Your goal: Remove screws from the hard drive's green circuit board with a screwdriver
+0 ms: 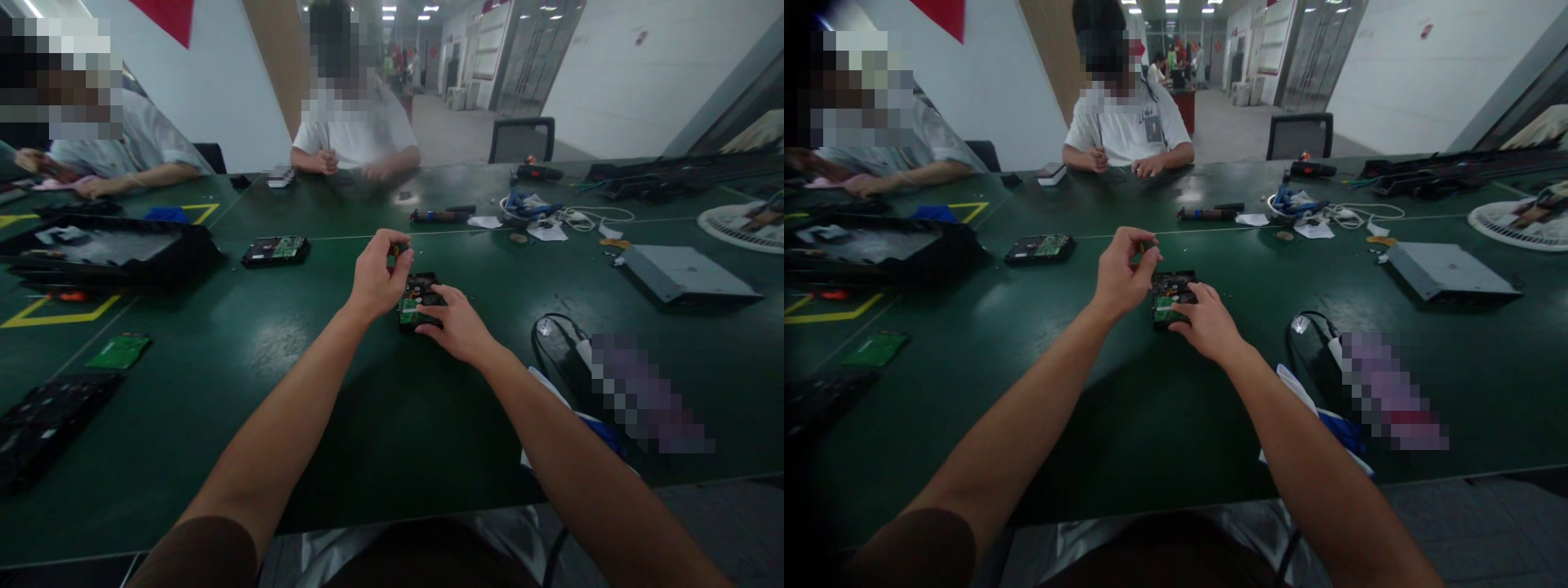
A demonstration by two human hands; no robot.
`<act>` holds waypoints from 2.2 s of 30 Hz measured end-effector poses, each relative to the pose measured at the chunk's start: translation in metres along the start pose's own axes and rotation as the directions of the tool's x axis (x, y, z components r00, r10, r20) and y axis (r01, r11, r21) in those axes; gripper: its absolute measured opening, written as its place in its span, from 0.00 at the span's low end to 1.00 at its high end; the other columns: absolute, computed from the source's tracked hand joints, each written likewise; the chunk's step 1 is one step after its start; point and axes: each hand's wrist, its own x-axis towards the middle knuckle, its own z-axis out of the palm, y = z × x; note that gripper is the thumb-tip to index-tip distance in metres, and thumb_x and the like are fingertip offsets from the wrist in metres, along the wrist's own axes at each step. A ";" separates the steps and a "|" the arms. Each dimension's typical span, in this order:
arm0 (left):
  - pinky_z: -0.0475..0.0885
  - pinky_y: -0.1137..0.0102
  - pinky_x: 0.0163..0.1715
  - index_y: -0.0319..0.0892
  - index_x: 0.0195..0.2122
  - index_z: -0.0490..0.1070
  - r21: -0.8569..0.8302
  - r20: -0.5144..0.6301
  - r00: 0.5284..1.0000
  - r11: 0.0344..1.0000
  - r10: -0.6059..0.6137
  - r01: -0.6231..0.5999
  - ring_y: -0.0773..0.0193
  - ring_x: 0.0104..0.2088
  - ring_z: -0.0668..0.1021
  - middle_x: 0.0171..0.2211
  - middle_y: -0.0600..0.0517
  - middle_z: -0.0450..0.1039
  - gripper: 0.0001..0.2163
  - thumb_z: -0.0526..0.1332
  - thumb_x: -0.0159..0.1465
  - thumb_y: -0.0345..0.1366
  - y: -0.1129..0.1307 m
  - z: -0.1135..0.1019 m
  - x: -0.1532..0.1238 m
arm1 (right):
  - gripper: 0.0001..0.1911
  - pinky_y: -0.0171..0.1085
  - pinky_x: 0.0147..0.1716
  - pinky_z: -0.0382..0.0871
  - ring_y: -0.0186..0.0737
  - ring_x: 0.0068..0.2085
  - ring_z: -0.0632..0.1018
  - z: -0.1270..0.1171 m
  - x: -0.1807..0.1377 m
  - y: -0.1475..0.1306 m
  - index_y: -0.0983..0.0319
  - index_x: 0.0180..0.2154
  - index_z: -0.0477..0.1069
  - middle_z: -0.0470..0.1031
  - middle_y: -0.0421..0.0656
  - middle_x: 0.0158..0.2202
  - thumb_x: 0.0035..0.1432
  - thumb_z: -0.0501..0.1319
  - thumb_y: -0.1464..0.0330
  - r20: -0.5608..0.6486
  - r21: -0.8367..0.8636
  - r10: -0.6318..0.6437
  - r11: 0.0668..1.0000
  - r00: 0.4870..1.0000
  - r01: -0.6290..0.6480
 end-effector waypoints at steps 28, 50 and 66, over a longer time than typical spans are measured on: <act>0.77 0.72 0.30 0.47 0.54 0.74 -0.059 -0.036 0.997 0.996 -0.064 0.062 0.61 0.47 0.82 0.50 0.47 0.78 0.10 0.59 0.75 0.37 -0.002 -0.003 0.003 | 0.23 0.59 0.68 0.63 0.62 0.71 0.66 0.009 0.003 0.010 0.59 0.59 0.79 0.60 0.55 0.73 0.64 0.70 0.61 0.003 0.135 0.171 0.976 0.985 -0.170; 0.72 0.72 0.26 0.47 0.49 0.80 0.112 -0.151 0.987 0.993 0.054 -0.037 0.62 0.41 0.80 0.44 0.48 0.76 0.09 0.64 0.70 0.33 0.010 -0.005 0.005 | 0.23 0.57 0.69 0.62 0.56 0.70 0.67 0.016 0.001 0.007 0.58 0.59 0.76 0.60 0.52 0.69 0.63 0.69 0.65 -0.045 0.217 0.176 0.963 0.983 -0.163; 0.71 0.73 0.26 0.46 0.50 0.70 0.013 -0.089 0.995 0.999 -0.039 0.040 0.66 0.35 0.81 0.46 0.50 0.79 0.10 0.65 0.70 0.35 0.009 0.001 0.002 | 0.30 0.56 0.70 0.60 0.60 0.70 0.66 0.014 -0.001 0.010 0.61 0.60 0.75 0.56 0.56 0.71 0.60 0.71 0.57 -0.054 0.209 0.143 0.969 0.988 -0.128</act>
